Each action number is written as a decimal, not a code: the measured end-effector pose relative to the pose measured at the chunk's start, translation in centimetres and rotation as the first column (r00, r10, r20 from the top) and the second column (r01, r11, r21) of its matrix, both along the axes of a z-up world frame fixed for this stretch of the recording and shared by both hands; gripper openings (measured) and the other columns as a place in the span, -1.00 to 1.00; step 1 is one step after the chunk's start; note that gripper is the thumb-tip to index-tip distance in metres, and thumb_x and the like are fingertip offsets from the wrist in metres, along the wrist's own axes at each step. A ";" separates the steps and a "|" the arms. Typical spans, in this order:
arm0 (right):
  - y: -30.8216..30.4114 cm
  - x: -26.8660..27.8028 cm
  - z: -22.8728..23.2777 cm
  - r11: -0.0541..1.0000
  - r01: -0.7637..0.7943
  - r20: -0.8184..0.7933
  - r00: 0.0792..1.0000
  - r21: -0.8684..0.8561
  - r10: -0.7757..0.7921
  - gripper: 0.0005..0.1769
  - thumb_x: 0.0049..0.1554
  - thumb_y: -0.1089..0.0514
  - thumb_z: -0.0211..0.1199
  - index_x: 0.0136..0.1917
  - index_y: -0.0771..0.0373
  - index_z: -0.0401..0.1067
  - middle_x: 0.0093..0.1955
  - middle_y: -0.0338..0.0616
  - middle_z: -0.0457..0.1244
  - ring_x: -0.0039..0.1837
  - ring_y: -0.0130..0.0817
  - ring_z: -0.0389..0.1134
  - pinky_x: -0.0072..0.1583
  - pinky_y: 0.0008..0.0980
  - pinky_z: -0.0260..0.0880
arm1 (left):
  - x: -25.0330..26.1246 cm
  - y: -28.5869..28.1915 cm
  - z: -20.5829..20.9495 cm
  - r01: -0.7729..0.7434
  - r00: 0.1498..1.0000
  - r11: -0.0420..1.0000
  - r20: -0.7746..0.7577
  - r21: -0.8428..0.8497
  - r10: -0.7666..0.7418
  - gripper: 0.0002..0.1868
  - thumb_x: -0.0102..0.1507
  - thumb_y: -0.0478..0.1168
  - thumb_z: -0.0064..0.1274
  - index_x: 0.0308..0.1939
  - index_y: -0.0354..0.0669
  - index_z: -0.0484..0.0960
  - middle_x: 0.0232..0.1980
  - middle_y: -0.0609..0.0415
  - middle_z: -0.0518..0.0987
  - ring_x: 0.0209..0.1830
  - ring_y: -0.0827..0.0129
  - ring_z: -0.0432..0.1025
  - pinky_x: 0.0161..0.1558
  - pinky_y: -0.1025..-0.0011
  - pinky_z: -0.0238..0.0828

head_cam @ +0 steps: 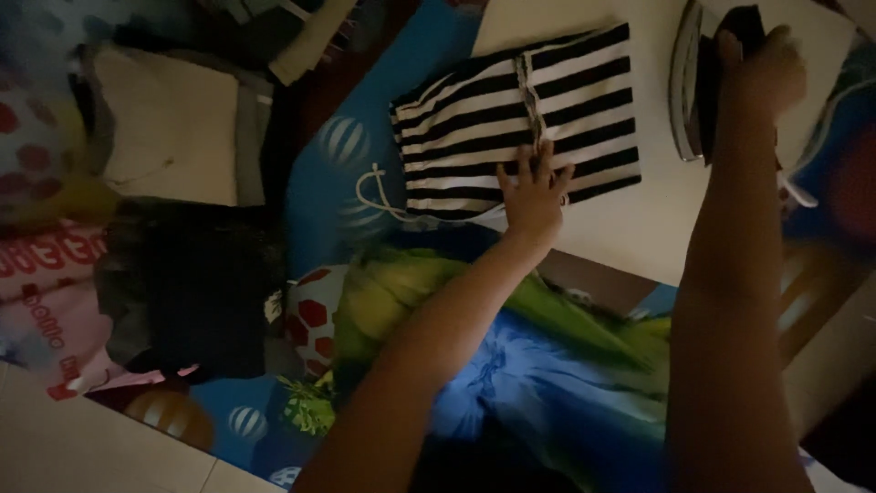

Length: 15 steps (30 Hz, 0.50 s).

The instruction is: The recorder irons and folds various items of clothing on a floor-based mat.

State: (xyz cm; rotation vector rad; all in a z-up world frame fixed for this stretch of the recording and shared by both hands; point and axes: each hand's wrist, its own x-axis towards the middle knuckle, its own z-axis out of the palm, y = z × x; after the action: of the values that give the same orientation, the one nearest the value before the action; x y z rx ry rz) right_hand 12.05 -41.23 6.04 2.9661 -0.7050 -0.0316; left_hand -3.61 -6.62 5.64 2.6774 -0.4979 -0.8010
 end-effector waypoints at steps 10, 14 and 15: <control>14.4 -12.0 -0.2 0.845 -0.103 -0.041 0.988 0.524 0.146 -0.24 0.22 -0.13 0.45 0.37 0.50 0.29 0.21 0.33 0.32 0.12 0.11 0.43 0.05 -0.14 0.45 | 1.6 1.3 2.2 0.023 0.997 0.999 0.074 0.022 -0.025 -0.40 0.44 -0.02 -0.07 0.57 0.30 0.20 0.76 -0.06 -0.32 0.71 -0.17 -0.34 0.46 -0.44 -0.30; 15.5 -12.4 1.6 0.715 0.098 -0.120 0.993 0.692 -0.021 -0.48 0.19 -0.08 0.45 0.21 0.38 0.53 0.12 0.09 0.45 0.05 -0.16 0.48 0.05 -0.25 0.44 | 3.7 2.0 -2.3 0.009 0.968 0.978 0.247 -0.210 0.045 -0.29 0.46 0.14 -0.02 0.67 0.19 0.19 0.72 0.04 -0.14 0.80 -0.02 -0.31 0.63 -0.36 -0.27; 15.5 -12.9 1.9 0.717 0.095 -0.118 0.993 0.691 -0.018 -0.48 0.19 -0.08 0.45 0.21 0.38 0.53 0.12 0.09 0.45 0.05 -0.16 0.48 0.05 -0.25 0.44 | 3.4 2.6 -3.1 0.006 0.967 0.977 0.249 -0.212 0.048 -0.29 0.46 0.14 -0.02 0.67 0.19 0.19 0.72 0.04 -0.14 0.80 -0.02 -0.31 0.63 -0.36 -0.27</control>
State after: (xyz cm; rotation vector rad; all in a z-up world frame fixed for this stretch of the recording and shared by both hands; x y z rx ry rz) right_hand -0.87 -25.68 7.98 3.6062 -0.9407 -0.5851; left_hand -0.17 -4.03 2.52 2.5907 -0.5780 -0.3749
